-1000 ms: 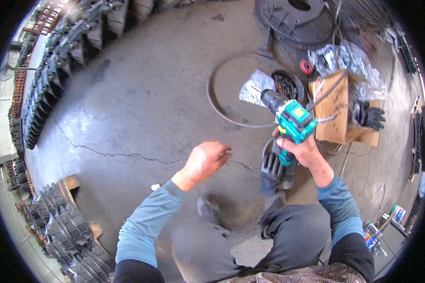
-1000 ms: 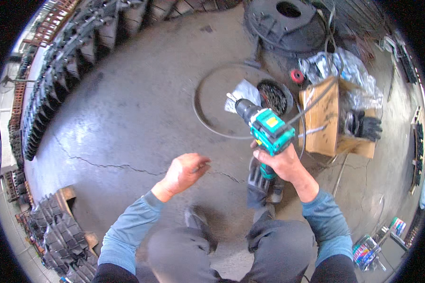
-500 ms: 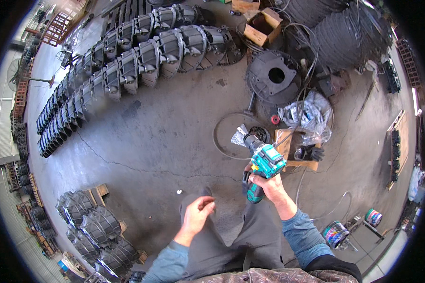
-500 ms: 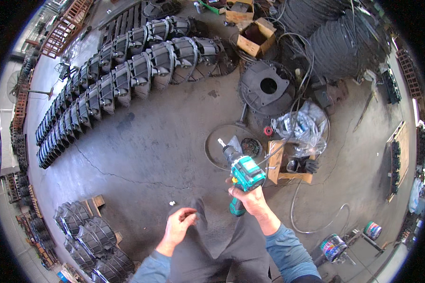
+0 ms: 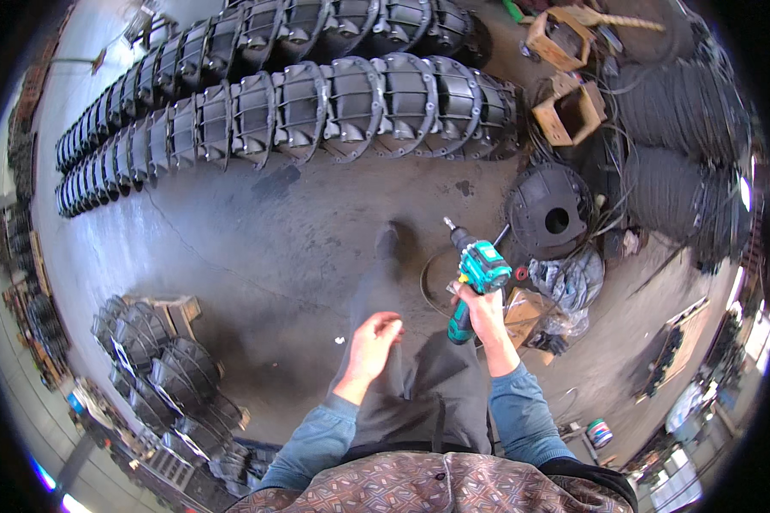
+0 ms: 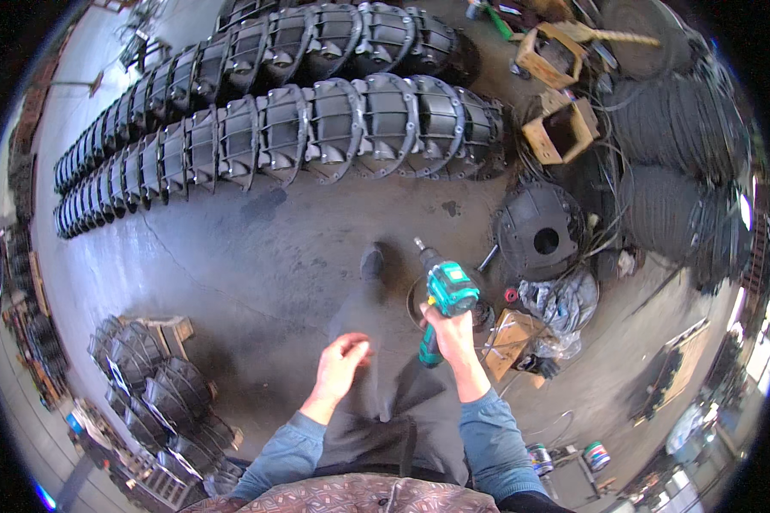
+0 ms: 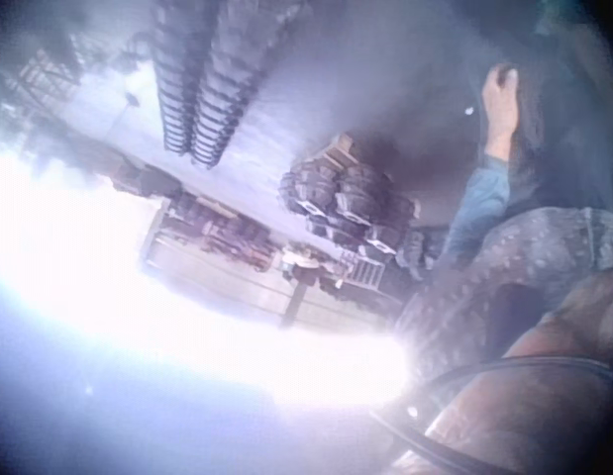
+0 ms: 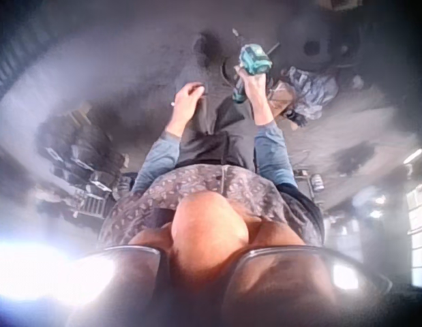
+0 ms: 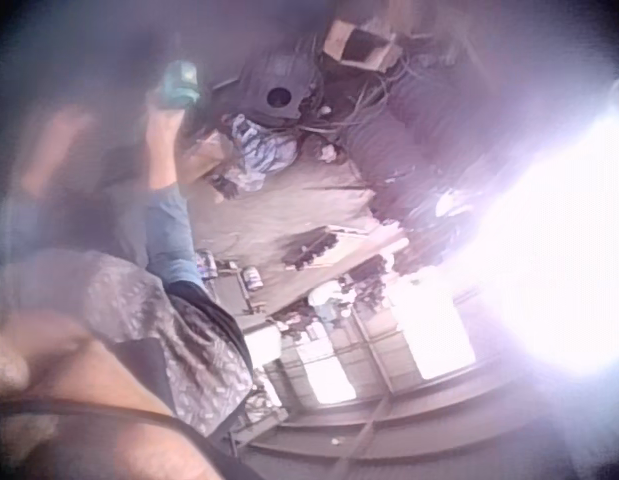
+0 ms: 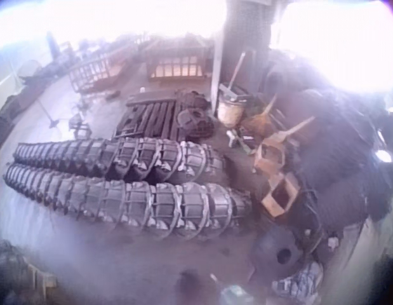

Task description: The person sits on the floor and inserts a metal bit into the chuck of a cordless drill, then tightens the chuck by hand. The person then stands and holds the drill while looking at rows of snow tracks on the floor.

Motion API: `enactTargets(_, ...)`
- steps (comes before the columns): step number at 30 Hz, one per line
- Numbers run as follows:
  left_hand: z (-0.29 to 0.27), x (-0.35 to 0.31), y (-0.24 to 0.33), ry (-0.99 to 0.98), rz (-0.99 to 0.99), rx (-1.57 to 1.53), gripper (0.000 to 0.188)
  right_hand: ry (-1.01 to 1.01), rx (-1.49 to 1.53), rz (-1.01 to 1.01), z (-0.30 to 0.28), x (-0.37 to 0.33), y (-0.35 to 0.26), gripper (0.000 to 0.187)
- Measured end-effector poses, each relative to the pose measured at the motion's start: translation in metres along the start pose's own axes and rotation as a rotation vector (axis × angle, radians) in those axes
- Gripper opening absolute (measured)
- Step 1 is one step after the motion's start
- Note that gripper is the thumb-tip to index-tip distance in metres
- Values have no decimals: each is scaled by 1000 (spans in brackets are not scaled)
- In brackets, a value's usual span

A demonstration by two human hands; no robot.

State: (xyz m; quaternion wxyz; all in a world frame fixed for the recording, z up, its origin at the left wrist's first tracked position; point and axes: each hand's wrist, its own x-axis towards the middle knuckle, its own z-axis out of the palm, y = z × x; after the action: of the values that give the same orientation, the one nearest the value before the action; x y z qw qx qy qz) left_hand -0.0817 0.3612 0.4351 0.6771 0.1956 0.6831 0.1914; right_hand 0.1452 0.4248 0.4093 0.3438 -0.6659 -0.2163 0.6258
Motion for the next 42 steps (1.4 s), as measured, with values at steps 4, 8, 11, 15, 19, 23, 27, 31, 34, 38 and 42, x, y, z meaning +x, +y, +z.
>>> enactTargets(4,-41,6,26,82,-76,-114,29,-112,26,47,47,39,-65,29)
enactTargets(8,-55,10,50,134,-90,-151,28,-217,-39,-41,85,66,-116,25)
enactTargets(11,-60,15,81,173,-46,-239,29,-302,-136,-49,106,91,-142,24)
enactTargets(15,-65,19,104,287,-95,-365,28,-404,-372,32,124,141,-153,18)
enactTargets(19,-71,41,112,326,-108,-424,28,-418,-620,13,162,191,-155,21)
enactTargets(23,-84,82,92,357,-117,-518,28,-397,-736,33,177,242,-112,23)
enactTargets(27,-94,117,58,342,-231,-632,26,-355,-773,119,198,274,-88,22)
enactTargets(31,-111,178,22,216,-215,-595,25,-291,-764,161,217,294,-70,17)
enactTargets(34,-123,231,-7,125,-152,-423,22,-286,-782,203,221,310,-57,18)
enactTargets(38,-130,284,-13,61,-110,-289,22,-228,-726,177,223,311,-41,18)
enactTargets(42,-131,318,-13,18,-116,-311,22,-170,-767,168,239,309,-45,18)
